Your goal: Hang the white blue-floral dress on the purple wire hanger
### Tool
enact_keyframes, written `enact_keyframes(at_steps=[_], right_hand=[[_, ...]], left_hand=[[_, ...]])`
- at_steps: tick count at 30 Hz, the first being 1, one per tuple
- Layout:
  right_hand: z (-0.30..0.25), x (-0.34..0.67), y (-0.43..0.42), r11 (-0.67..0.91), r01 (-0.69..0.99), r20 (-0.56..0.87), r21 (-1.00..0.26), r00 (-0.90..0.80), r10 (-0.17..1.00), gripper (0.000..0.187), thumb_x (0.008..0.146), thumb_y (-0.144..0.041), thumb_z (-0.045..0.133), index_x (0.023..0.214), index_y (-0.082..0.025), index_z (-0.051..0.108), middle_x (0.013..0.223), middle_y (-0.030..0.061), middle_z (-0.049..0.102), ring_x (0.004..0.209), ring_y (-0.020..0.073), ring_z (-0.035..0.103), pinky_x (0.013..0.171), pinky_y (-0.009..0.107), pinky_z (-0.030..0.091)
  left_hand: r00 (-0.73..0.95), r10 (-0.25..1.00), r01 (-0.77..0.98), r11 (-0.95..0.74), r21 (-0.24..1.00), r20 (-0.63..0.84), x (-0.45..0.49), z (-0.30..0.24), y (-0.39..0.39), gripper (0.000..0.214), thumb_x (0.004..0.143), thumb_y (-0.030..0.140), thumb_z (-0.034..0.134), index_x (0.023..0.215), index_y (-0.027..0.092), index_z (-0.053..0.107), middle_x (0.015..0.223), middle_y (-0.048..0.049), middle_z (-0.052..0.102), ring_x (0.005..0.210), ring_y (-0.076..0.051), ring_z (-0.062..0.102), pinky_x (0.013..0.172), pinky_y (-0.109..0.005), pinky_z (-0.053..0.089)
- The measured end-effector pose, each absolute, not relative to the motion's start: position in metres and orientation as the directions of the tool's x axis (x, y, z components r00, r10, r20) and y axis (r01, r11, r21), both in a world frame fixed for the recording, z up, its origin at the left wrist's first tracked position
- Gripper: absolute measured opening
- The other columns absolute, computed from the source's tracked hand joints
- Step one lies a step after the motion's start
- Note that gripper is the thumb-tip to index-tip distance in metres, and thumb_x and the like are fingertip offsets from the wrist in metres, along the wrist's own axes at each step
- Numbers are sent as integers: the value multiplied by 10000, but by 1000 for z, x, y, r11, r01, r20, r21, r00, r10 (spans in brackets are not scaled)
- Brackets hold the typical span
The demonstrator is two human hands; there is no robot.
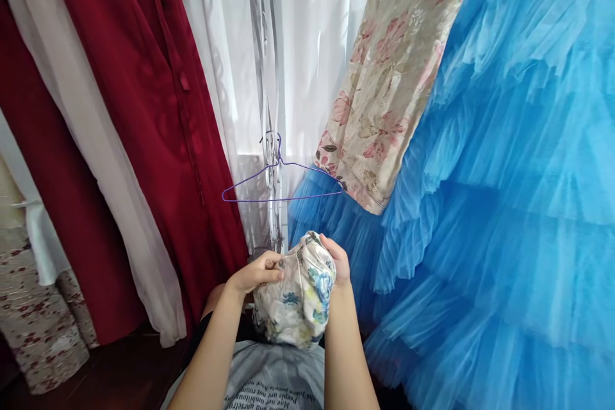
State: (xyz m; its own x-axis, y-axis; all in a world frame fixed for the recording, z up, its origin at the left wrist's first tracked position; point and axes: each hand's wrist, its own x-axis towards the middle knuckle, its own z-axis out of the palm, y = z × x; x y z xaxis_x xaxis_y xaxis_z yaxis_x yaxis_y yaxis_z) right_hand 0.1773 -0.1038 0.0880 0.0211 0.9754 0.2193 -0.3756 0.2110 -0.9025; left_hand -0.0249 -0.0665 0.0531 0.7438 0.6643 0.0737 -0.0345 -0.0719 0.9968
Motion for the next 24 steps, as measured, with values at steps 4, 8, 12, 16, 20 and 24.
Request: enact_keyframes(at_steps=[4,8,12,16,20,24], right_hand=[[84,210,-121,112,-362,181,-926,-163,970,538,435,-719,758,512,-228,553,483,49,509,478,210,541,475,340,435],[95,240,-133,143,-173,207,-975,-451,868,494,431,-581,863,560,-181,604,500,15,479,432,124,410,440,276,319],[120,234,-115,296,72,237,-952,-433,869,264,642,-341,801,692,-174,602,570,-35,474,500,92,374,487,230,283],[133,213,-55,547,266,511,-794,-198,837,110,718,-226,663,809,-187,615,714,-19,598,630,137,515,588,234,396],[122,204,25,574,546,591,-610,-169,789,382,774,-250,639,1143,-157,672,1068,82,735,924,234,658,852,319,477],[102,198,75,476,672,515,-568,-161,842,196,863,-293,581,859,-139,701,868,96,753,824,244,671,742,291,467]], left_hand=[[746,662,357,-312,881,-68,-50,34,-70,362,614,495,887,728,173,766,697,-22,702,674,-212,652,723,-313,520],[645,762,616,-469,633,-63,-89,3,-69,375,605,543,871,824,250,789,850,-55,760,970,-333,698,1056,-556,423],[525,851,755,-461,466,-9,-149,15,-40,614,563,613,875,1058,262,784,1263,-124,705,1316,-429,521,1160,-701,179],[546,828,649,-513,561,125,-206,68,1,505,776,593,740,1099,207,778,1260,-115,712,1237,-348,602,1124,-489,396],[488,864,633,-448,631,123,-236,110,37,517,816,561,696,1196,213,746,1246,-70,729,1134,-307,664,1034,-402,482],[461,858,670,-504,545,227,-232,137,65,468,764,523,717,1099,200,775,1080,-62,779,1000,-289,696,950,-379,521]])
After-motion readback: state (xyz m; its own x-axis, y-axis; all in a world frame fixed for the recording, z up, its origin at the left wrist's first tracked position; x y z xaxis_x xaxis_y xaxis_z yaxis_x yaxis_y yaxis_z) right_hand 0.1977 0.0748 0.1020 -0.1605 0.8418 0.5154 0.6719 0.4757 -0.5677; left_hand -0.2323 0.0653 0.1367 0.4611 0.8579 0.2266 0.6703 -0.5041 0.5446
